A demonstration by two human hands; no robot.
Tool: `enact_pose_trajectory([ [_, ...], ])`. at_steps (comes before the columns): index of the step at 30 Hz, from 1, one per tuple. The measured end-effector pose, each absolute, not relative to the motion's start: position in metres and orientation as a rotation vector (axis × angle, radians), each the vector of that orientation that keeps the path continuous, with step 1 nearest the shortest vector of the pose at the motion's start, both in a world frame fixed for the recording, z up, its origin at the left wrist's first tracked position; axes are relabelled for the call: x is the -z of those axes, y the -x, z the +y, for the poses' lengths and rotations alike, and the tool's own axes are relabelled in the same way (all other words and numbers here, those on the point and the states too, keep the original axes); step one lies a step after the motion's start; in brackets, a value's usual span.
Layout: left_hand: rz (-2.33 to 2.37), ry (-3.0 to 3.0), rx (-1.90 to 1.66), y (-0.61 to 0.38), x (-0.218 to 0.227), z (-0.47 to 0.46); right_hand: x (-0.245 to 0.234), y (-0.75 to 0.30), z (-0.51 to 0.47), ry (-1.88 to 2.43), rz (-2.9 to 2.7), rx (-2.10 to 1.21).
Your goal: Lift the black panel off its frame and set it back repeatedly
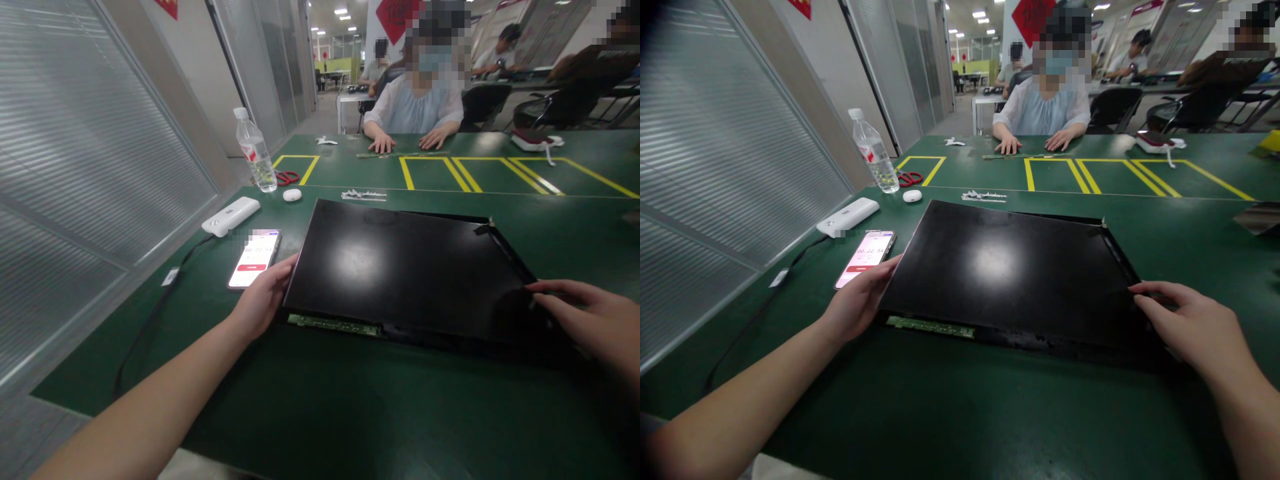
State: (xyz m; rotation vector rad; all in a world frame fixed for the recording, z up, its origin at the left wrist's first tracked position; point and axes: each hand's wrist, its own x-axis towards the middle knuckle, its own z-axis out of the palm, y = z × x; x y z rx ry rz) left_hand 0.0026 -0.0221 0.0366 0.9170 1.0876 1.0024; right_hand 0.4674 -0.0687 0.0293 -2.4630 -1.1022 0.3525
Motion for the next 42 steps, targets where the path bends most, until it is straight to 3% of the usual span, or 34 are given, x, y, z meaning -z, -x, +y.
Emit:
enact_pose_trajectory([
  [42,1.046,-1.201,-0.864,0.008,-0.033,-0.024,-0.006,-0.486,-0.066,2.414,-1.228,-0.264],
])
